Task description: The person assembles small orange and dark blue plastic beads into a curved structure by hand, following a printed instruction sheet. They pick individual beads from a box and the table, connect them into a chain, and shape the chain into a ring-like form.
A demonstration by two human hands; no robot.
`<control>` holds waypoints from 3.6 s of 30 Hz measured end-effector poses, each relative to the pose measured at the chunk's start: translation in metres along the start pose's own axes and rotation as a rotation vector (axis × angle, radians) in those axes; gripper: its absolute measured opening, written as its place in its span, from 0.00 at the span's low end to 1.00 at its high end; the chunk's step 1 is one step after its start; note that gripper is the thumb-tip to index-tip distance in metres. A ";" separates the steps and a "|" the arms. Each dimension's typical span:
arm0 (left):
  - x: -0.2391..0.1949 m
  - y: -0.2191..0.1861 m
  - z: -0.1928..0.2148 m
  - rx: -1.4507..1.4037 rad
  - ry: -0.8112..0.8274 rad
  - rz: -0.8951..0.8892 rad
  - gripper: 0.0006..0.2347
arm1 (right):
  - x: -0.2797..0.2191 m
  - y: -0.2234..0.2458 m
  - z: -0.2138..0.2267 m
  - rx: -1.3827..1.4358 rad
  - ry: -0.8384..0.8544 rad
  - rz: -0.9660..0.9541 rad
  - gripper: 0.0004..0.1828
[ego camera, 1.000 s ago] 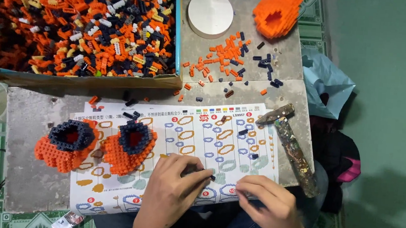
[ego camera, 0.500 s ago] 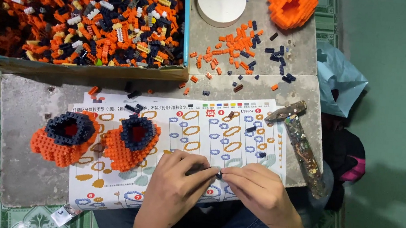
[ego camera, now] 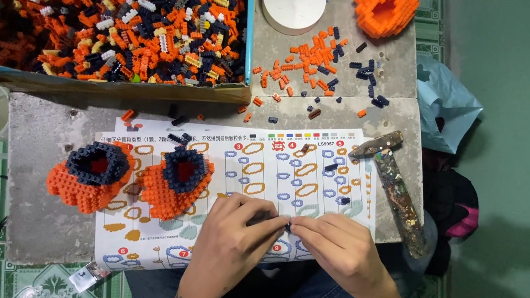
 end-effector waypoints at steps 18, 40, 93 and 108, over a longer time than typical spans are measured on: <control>-0.001 -0.002 0.000 0.026 -0.008 -0.011 0.11 | 0.020 0.040 0.004 -0.352 0.227 0.383 0.07; 0.000 -0.002 0.003 -0.004 -0.014 0.016 0.11 | 0.025 0.001 0.006 0.125 0.167 0.202 0.13; -0.003 -0.003 0.003 -0.007 -0.037 -0.022 0.10 | 0.027 0.008 0.014 0.053 0.252 0.231 0.09; -0.003 0.002 -0.001 0.006 -0.022 0.003 0.09 | 0.023 -0.033 0.038 -0.140 0.069 -0.222 0.18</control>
Point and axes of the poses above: each hand's wrist, its own x-axis towards the middle knuckle, its own z-axis out of the back of the hand, y = z × x, the point moved 7 cm from there along x, towards the middle knuckle, and after that the axes turned 13 degrees about -x, right-handed, at the moved point
